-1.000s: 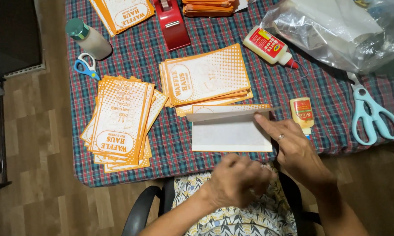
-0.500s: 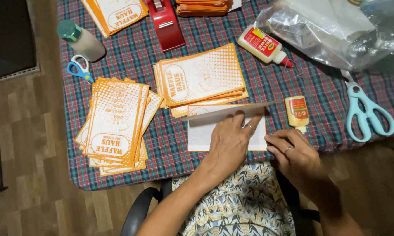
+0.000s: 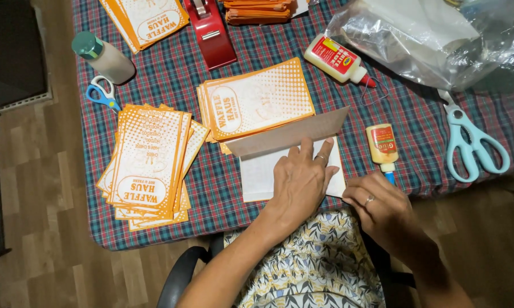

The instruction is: Manually applying glue to paper menus and folding them for assembly at a workspace.

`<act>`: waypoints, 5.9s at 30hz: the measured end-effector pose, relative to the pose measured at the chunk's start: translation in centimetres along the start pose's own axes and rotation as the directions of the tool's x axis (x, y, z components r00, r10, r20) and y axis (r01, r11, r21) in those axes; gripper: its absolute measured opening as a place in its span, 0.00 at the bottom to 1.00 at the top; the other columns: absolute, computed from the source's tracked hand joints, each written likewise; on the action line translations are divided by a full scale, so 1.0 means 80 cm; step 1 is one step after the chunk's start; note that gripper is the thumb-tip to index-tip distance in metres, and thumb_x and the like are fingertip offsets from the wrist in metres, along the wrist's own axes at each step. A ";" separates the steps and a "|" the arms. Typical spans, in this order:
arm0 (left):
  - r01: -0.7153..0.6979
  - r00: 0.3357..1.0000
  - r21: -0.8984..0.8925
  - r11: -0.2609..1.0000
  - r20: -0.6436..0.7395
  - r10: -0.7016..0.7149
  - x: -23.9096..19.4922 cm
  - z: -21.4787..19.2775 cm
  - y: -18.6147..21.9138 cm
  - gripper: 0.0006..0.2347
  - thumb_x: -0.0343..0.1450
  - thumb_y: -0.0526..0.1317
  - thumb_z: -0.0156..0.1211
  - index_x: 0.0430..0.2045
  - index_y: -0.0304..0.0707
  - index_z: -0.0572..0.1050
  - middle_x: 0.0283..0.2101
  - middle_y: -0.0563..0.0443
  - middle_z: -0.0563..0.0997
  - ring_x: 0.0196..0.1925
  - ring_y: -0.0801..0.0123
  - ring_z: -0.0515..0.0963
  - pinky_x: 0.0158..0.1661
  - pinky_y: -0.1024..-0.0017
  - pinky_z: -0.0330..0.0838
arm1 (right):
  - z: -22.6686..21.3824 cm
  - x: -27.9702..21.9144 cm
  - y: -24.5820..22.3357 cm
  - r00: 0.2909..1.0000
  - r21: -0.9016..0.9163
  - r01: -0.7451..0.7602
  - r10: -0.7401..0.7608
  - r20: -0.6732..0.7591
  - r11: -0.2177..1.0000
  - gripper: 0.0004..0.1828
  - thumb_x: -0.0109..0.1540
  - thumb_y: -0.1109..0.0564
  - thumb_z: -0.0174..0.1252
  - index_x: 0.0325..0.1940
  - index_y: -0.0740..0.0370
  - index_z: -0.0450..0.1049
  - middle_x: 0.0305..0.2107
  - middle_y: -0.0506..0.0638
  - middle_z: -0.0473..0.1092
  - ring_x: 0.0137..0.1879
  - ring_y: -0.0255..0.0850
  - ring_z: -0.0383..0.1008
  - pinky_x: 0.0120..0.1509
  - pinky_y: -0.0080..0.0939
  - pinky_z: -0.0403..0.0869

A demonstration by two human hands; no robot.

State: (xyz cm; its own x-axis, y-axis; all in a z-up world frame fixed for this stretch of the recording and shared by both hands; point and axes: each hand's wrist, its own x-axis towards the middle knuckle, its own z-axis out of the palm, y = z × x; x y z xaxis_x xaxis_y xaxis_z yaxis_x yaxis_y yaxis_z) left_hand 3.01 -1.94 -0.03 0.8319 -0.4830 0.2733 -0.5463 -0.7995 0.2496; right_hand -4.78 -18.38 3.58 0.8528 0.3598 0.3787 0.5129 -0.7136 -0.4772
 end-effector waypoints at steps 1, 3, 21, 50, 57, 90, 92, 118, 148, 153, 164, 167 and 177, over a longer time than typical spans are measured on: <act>0.000 1.000 -0.001 1.000 0.002 0.000 0.001 -0.001 0.001 0.23 0.71 0.53 0.64 0.59 0.45 0.74 0.38 0.45 0.71 0.30 0.56 0.76 0.20 0.61 0.70 | 0.003 -0.002 0.003 1.000 0.000 -0.002 0.002 0.001 1.000 0.01 0.62 0.70 0.59 0.36 0.70 0.76 0.34 0.57 0.75 0.41 0.47 0.75 0.51 0.44 0.74; 0.032 0.998 0.028 0.999 0.052 -0.033 0.003 -0.002 0.004 0.29 0.67 0.57 0.67 0.61 0.47 0.73 0.43 0.45 0.72 0.32 0.56 0.76 0.19 0.62 0.71 | 0.007 -0.007 0.008 0.997 -0.040 0.071 -0.071 -0.009 0.997 0.06 0.60 0.74 0.59 0.39 0.71 0.76 0.37 0.57 0.76 0.43 0.49 0.74 0.51 0.47 0.74; 0.047 0.935 -0.235 0.971 0.353 0.040 0.019 -0.058 -0.007 0.47 0.50 0.54 0.81 0.65 0.33 0.69 0.42 0.38 0.72 0.38 0.47 0.79 0.34 0.52 0.77 | 0.007 -0.007 0.017 0.996 -0.036 -0.062 0.059 -0.067 0.997 0.13 0.60 0.54 0.66 0.46 0.59 0.78 0.38 0.50 0.75 0.47 0.47 0.80 0.53 0.44 0.80; 0.140 0.942 -0.317 0.938 0.336 -0.028 0.008 -0.041 -0.035 0.45 0.57 0.52 0.82 0.66 0.40 0.59 0.54 0.35 0.71 0.41 0.36 0.79 0.33 0.44 0.75 | -0.020 0.027 0.044 0.782 0.608 -0.358 0.583 -0.219 0.708 0.24 0.61 0.69 0.64 0.59 0.67 0.63 0.44 0.60 0.74 0.49 0.44 0.80 0.55 0.35 0.81; 0.189 0.916 -0.399 0.897 0.401 -0.015 0.023 -0.099 -0.024 0.43 0.52 0.39 0.83 0.62 0.20 0.66 0.45 0.27 0.74 0.41 0.35 0.83 0.40 0.35 0.76 | 0.012 0.032 0.069 0.840 0.440 -0.234 0.408 -0.357 0.867 0.17 0.60 0.71 0.68 0.51 0.74 0.72 0.37 0.69 0.77 0.42 0.44 0.77 0.46 0.39 0.78; 0.140 0.910 -0.327 0.935 0.415 0.008 0.010 -0.048 -0.047 0.43 0.59 0.52 0.79 0.68 0.37 0.60 0.50 0.39 0.71 0.37 0.39 0.79 0.32 0.46 0.74 | -0.028 -0.009 0.002 0.841 0.563 -0.304 0.494 -0.221 0.769 0.12 0.59 0.70 0.63 0.45 0.74 0.71 0.39 0.64 0.79 0.45 0.47 0.84 0.54 0.35 0.83; 0.131 0.913 -0.338 0.932 0.407 0.020 0.009 -0.046 -0.050 0.44 0.58 0.51 0.81 0.68 0.37 0.60 0.51 0.40 0.71 0.39 0.40 0.78 0.33 0.46 0.74 | -0.023 -0.013 0.004 0.844 0.557 -0.313 0.495 -0.208 0.769 0.12 0.59 0.70 0.63 0.45 0.72 0.71 0.39 0.63 0.79 0.44 0.45 0.84 0.53 0.34 0.83; 0.287 0.814 -0.874 0.392 0.438 0.381 0.031 -0.016 -0.136 0.19 0.78 0.32 0.44 0.64 0.19 0.62 0.40 0.41 0.72 0.32 0.59 0.87 0.35 0.66 0.87 | 0.110 0.064 -0.085 0.919 0.688 -0.016 0.282 -0.276 0.725 0.17 0.54 0.71 0.68 0.45 0.69 0.76 0.37 0.62 0.82 0.41 0.50 0.86 0.44 0.45 0.84; -0.138 0.944 -0.234 0.962 -0.325 0.056 -0.151 -0.065 -0.080 0.16 0.69 0.24 0.68 0.52 0.27 0.76 0.55 0.33 0.80 0.58 0.39 0.79 0.50 0.48 0.79 | 0.005 0.002 0.015 0.975 0.014 0.206 -0.204 -0.088 0.979 0.15 0.59 0.72 0.65 0.49 0.68 0.76 0.46 0.61 0.78 0.55 0.54 0.80 0.62 0.51 0.81; -0.163 0.960 -0.197 0.967 -0.260 0.109 -0.148 -0.061 -0.087 0.15 0.73 0.21 0.58 0.54 0.26 0.74 0.60 0.35 0.77 0.64 0.36 0.75 0.54 0.43 0.71 | 0.008 -0.001 0.021 0.988 0.037 0.155 -0.155 -0.012 0.987 0.18 0.60 0.71 0.64 0.55 0.66 0.77 0.56 0.57 0.75 0.67 0.53 0.75 0.72 0.55 0.74; -0.101 0.958 -0.237 0.966 -0.285 0.031 -0.148 -0.054 -0.082 0.12 0.70 0.21 0.62 0.47 0.26 0.78 0.54 0.35 0.82 0.60 0.40 0.79 0.57 0.44 0.69 | 0.010 -0.003 0.026 0.984 0.017 0.180 -0.180 -0.016 0.983 0.18 0.59 0.70 0.66 0.53 0.64 0.77 0.54 0.56 0.76 0.65 0.53 0.76 0.69 0.54 0.76; -0.082 0.958 -0.260 0.962 -0.286 0.005 -0.150 -0.050 -0.081 0.14 0.69 0.21 0.64 0.47 0.27 0.78 0.54 0.36 0.82 0.60 0.41 0.79 0.58 0.44 0.68 | 0.009 -0.001 0.025 0.985 0.017 0.173 -0.173 -0.017 0.985 0.18 0.59 0.70 0.66 0.52 0.64 0.77 0.54 0.56 0.76 0.65 0.52 0.76 0.69 0.54 0.76; -0.059 0.970 -0.261 0.964 -0.243 -0.006 -0.148 -0.056 -0.083 0.17 0.65 0.23 0.71 0.48 0.28 0.79 0.54 0.37 0.82 0.61 0.44 0.79 0.59 0.45 0.68 | 0.000 0.027 0.040 0.984 -0.033 0.124 -0.119 0.130 0.992 0.17 0.57 0.62 0.67 0.49 0.69 0.78 0.47 0.59 0.76 0.60 0.54 0.73 0.69 0.55 0.72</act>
State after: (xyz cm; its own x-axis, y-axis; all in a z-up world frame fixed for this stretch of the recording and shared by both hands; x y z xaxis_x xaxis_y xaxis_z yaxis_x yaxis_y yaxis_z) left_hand -3.68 10.68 -0.73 0.7864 -0.3771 0.4893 -0.6013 -0.6487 0.4665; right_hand -1.30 -19.87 2.91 0.7915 0.5171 0.3258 0.6110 -0.6832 -0.3999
